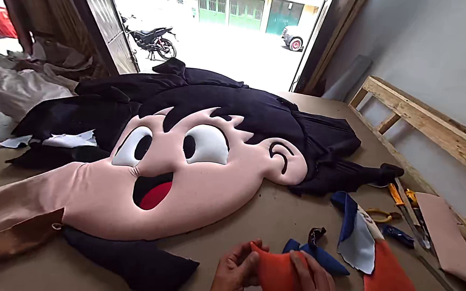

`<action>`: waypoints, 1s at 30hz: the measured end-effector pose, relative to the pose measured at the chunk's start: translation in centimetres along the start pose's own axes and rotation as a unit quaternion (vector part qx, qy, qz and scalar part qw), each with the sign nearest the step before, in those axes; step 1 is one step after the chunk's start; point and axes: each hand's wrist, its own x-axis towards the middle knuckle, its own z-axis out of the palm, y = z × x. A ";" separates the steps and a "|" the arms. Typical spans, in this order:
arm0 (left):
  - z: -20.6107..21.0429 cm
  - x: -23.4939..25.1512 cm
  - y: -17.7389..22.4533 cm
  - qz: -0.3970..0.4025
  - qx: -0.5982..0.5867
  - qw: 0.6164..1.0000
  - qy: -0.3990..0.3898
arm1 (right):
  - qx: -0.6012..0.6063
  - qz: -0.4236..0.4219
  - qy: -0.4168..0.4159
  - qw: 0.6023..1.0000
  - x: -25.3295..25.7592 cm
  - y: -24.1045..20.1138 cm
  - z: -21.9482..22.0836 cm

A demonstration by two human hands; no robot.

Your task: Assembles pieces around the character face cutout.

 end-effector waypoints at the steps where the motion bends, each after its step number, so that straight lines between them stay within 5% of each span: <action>1: 0.8 1.3 -0.1 0.012 -0.010 1.000 0.020 | -0.008 -0.025 -0.001 1.000 2.3 1.6 -0.1; 7: 2.1 7.4 -2.2 0.057 -0.060 0.982 0.167 | 0.040 -0.118 -0.041 0.991 13.6 7.6 3.8; 10: 0.6 8.7 -1.7 0.017 0.125 0.974 0.186 | 0.051 -0.179 -0.099 0.977 18.3 10.3 6.7; 12: -0.6 8.4 -0.4 0.056 0.336 0.922 0.185 | 0.030 -0.220 -0.126 0.967 21.2 11.2 7.8; 14: -2.5 8.4 1.0 0.149 0.505 0.828 0.194 | 0.020 -0.242 -0.146 0.959 22.7 11.6 8.3; 20: -8.2 13.6 7.2 0.254 0.731 0.612 0.165 | -0.006 -0.147 -0.047 0.988 19.5 12.4 8.0; 26: -9.3 22.0 7.3 0.247 0.787 0.563 0.054 | -0.010 -0.150 -0.060 0.987 19.9 10.5 10.3; 30: -9.5 22.3 6.7 0.244 0.791 0.559 0.051 | 0.023 -0.189 -0.084 0.978 20.4 11.9 9.9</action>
